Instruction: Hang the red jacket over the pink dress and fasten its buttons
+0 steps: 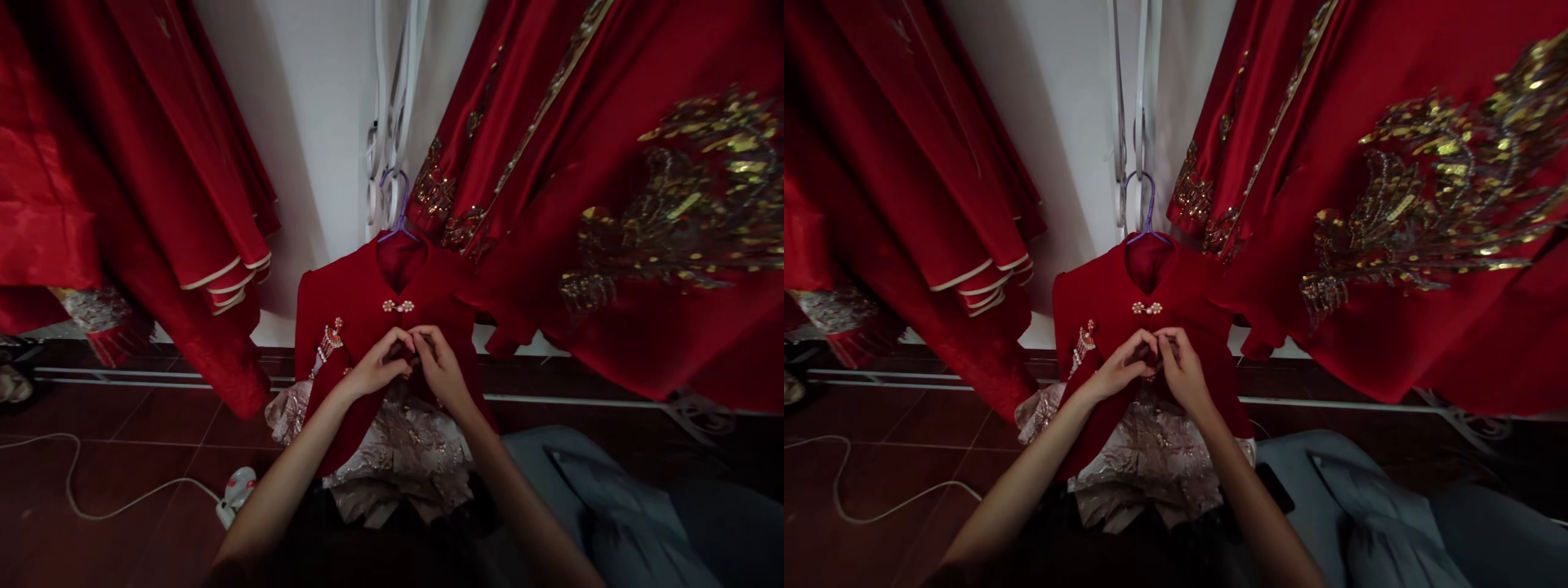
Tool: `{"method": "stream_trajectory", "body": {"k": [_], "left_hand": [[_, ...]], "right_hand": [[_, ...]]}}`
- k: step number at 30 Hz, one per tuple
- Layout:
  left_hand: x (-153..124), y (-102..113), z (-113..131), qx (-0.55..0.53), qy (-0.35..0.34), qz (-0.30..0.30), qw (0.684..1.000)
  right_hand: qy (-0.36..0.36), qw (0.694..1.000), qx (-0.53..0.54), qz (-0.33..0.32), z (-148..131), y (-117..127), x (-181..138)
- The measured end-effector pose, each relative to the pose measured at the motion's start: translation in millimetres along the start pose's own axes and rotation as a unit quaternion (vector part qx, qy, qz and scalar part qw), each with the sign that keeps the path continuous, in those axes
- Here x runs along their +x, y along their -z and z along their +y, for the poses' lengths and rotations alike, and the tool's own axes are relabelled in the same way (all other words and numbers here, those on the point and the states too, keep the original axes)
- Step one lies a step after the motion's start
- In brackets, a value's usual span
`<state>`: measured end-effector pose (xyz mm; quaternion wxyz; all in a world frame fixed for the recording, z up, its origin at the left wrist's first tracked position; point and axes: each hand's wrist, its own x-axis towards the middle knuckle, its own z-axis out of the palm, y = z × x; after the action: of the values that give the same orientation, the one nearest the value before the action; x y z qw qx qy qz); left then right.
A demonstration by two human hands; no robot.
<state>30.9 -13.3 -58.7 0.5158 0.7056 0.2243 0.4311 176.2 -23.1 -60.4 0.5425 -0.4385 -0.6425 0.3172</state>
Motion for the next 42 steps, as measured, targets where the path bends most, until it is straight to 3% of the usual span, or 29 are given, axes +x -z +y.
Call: {"method": "stream_trajectory", "body": {"k": [5,10,13,17,20,25,34,38,42], "left_hand": [[-5,-4,5,-0.031,-0.046,0.078,0.995],[-24,9,8,-0.05,0.081,0.082,0.992],[-31,20,7,-0.021,0.124,0.098,0.987],[-32,31,13,0.017,0.082,0.224,0.971],[-30,35,19,-0.041,0.05,0.299,0.952],[-30,31,19,-0.046,0.048,0.312,0.948],[-56,27,8,-0.082,0.103,0.342,0.93],[-61,34,1,0.041,0.089,0.375,0.922],[-54,50,-10,0.203,0.022,0.446,0.871]], "right_hand": [[-0.022,0.996,0.077,-0.037,-12,1,-3],[-0.003,1.0,0.012,0.002,-16,0,-6],[-0.016,0.997,-0.071,-0.029,-15,-7,-11],[-0.018,0.991,-0.115,-0.059,-15,-14,-17],[-0.016,0.994,-0.098,-0.051,-23,-14,-17],[-0.011,0.995,-0.056,-0.075,-35,-18,-12],[-0.021,0.997,-0.037,-0.058,-21,-52,-4],[-0.025,0.997,-0.035,-0.059,-19,-58,-2],[-0.024,0.998,-0.037,-0.042,-19,-56,0]]}}
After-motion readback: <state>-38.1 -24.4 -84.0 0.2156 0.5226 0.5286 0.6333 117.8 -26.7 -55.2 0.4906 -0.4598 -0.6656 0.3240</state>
